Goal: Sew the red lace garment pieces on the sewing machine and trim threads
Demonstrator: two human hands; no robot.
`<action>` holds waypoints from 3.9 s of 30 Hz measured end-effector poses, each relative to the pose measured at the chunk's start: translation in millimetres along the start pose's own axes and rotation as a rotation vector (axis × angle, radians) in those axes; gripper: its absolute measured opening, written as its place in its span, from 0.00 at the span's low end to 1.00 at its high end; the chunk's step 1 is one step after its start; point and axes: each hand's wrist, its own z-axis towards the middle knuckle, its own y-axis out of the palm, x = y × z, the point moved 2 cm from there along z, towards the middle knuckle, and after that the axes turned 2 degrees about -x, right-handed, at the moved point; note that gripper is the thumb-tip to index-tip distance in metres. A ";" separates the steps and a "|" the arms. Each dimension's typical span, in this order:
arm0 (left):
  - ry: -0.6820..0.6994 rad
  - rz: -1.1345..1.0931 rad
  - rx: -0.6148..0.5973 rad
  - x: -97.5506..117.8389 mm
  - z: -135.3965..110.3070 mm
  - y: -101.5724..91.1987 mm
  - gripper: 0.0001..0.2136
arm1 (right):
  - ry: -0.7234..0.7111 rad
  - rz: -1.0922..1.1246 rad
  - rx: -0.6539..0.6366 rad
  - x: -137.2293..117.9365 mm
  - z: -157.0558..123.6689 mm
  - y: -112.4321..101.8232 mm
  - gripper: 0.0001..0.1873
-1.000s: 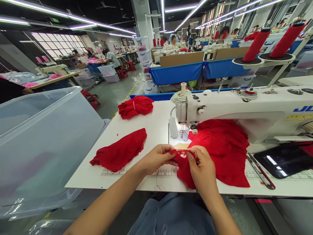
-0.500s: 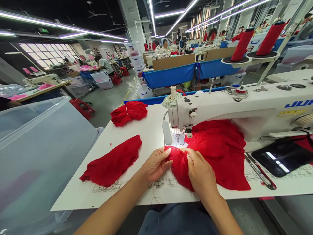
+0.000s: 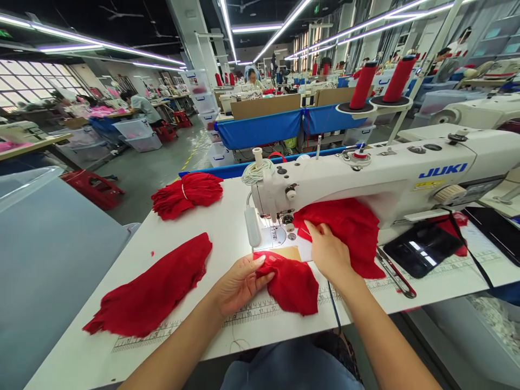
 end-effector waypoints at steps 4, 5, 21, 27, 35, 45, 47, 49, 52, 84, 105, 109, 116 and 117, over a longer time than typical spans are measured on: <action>-0.009 -0.022 -0.015 0.0 2.5 -0.3 0.06 | -0.032 -0.010 0.008 5.1 14.9 -2.2 0.28; -0.019 -0.014 -0.012 -0.4 2.5 -0.8 0.06 | -0.037 -0.007 0.005 5.7 15.8 -1.5 0.28; -0.058 0.116 0.006 -12.0 10.6 -0.1 0.10 | -0.387 0.173 0.065 23.3 7.1 3.1 0.22; 0.037 0.069 0.020 -12.9 10.1 6.4 0.10 | -0.351 0.466 0.336 -4.0 -49.2 1.7 0.17; 0.153 0.040 0.092 -10.8 8.1 0.6 0.08 | -0.038 0.529 0.331 -50.4 -66.1 21.9 0.13; 0.045 -0.163 0.133 -6.3 7.7 -5.3 0.04 | -0.119 0.647 0.038 -34.5 -58.4 18.4 0.09; 0.070 -0.155 0.089 -5.5 6.1 -1.7 0.05 | -0.153 0.676 0.044 -34.5 -59.4 18.3 0.09; 0.086 -0.089 0.031 -5.5 4.4 3.0 0.07 | -0.166 0.663 0.076 -35.2 -60.2 18.7 0.09; 0.084 0.010 0.000 -6.8 2.8 7.6 0.11 | -0.171 0.601 0.122 -36.7 -61.4 20.7 0.08; 0.136 0.001 0.089 -9.6 7.4 3.5 0.13 | -0.260 0.262 0.472 -47.0 -88.8 29.4 0.24; 0.147 0.044 0.112 -10.5 8.3 1.8 0.15 | -0.371 0.177 0.579 -43.4 -84.6 31.8 0.20; 0.156 0.063 0.108 -10.8 8.2 1.5 0.15 | -0.383 0.218 0.581 -45.5 -84.4 31.3 0.19; 0.143 0.010 0.090 -7.9 5.4 5.4 0.14 | -0.439 0.637 0.636 -54.2 -83.0 25.5 0.17; 0.140 0.003 0.090 -7.6 5.2 5.7 0.14 | -0.439 0.679 0.628 -54.8 -82.5 24.5 0.16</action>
